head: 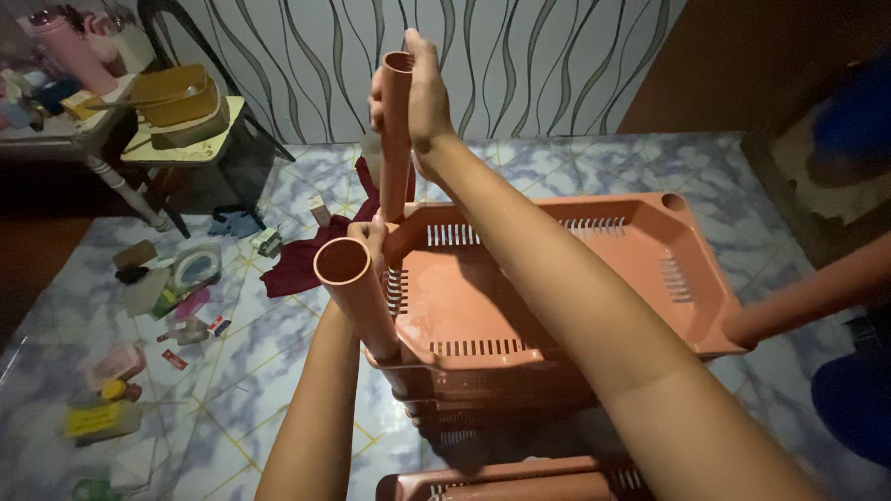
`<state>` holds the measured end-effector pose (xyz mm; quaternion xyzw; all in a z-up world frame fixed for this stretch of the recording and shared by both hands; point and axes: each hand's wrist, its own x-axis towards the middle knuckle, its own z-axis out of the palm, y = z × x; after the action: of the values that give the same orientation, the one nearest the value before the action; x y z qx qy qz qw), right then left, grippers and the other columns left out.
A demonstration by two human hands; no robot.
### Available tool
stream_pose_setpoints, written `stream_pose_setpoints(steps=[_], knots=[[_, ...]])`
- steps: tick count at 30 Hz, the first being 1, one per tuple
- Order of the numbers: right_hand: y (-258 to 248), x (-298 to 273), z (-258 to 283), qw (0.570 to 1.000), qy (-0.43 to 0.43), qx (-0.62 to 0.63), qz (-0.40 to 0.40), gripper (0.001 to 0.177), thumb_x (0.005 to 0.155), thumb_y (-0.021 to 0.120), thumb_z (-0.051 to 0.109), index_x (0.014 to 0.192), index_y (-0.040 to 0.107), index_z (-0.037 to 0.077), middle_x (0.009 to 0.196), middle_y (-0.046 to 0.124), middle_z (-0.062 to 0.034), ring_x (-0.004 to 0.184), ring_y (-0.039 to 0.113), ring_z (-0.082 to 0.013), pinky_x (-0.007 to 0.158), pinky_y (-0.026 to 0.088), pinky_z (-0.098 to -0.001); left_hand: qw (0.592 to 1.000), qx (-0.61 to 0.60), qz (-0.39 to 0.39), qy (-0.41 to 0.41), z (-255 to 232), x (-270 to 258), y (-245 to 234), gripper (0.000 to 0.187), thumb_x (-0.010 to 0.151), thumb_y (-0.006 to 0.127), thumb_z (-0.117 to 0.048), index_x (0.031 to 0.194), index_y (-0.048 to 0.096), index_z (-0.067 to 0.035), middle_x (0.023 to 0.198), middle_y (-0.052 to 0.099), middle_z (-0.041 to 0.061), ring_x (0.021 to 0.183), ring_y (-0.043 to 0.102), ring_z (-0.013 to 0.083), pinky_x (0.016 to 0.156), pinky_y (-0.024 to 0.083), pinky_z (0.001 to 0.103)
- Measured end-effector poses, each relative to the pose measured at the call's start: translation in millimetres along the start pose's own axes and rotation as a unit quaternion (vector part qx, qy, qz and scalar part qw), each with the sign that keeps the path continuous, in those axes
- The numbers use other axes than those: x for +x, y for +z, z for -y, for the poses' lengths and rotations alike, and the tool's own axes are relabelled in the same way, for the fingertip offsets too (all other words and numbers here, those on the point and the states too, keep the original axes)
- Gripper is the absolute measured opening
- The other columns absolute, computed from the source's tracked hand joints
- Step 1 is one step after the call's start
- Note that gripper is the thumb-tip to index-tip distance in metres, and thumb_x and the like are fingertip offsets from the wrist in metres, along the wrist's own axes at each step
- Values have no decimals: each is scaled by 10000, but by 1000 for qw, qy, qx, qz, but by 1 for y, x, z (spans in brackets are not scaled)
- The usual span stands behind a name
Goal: The person assembles a multi-tiered plastic storage rack by inserting cylindrical legs into the corners of the trays and stacking them. They handle the trays and legs by hand, aligning and pressing the components together to form a stable structure.
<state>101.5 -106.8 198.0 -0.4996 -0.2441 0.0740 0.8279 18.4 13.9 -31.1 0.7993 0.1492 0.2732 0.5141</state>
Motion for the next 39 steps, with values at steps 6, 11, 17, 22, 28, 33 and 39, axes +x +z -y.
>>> stream_pose_setpoints(steps=[6, 11, 17, 22, 28, 33, 39], knots=[[-3, -6, 11, 999, 29, -10, 45, 622, 960, 367, 597, 745, 633, 77, 594, 608, -64, 545, 588, -197, 578, 491, -355, 994, -105, 28, -18, -4, 6, 0, 459, 1065, 563, -473, 1041, 600, -16, 752, 658, 41, 616, 561, 89, 552, 471, 276], [-8, -7, 14, 996, 31, -65, 57, 557, 969, 394, 551, 779, 639, 89, 623, 625, -67, 589, 630, -197, 627, 531, -366, 964, -227, 60, -121, -15, 1, -1, 402, 993, 657, -415, 1041, 598, -21, 764, 629, 23, 590, 505, 99, 505, 418, 278], [-14, -2, 4, 995, -2, -85, 43, 575, 961, 363, 585, 769, 621, 108, 625, 630, -52, 584, 636, -176, 640, 553, -365, 992, 46, -2, 121, -9, 3, -9, 432, 1044, 619, -427, 1029, 672, 1, 813, 700, 51, 699, 653, 130, 648, 508, 303], [-13, 4, -3, 997, -10, -81, 14, 635, 983, 286, 619, 732, 590, 121, 586, 592, -48, 530, 602, -174, 591, 546, -366, 985, -109, 79, -103, 13, 16, 1, 502, 992, 591, -477, 1117, 585, 9, 859, 679, 133, 695, 649, 246, 674, 542, 420], [-16, 16, 0, 996, 16, -7, 87, 588, 971, 318, 556, 727, 595, 98, 582, 600, -87, 526, 611, -220, 589, 541, -390, 995, -43, 27, 89, 27, 12, 3, 500, 1104, 585, -452, 1095, 662, 42, 913, 713, 128, 811, 658, 155, 754, 534, 321], [3, 6, -13, 989, 45, -58, 126, 587, 969, 350, 572, 692, 565, 101, 581, 584, -69, 536, 576, -184, 559, 499, -355, 994, -52, -12, 98, 8, 0, 0, 368, 1040, 655, -361, 938, 747, -19, 726, 684, 62, 620, 593, 138, 594, 500, 306], [4, 0, -17, 988, 50, -54, 139, 540, 969, 383, 569, 740, 605, 133, 647, 599, -53, 578, 589, -184, 600, 509, -373, 980, -59, -104, 159, 25, 7, 18, 320, 1041, 682, -285, 865, 713, -20, 653, 602, 61, 587, 526, 181, 543, 414, 354]])
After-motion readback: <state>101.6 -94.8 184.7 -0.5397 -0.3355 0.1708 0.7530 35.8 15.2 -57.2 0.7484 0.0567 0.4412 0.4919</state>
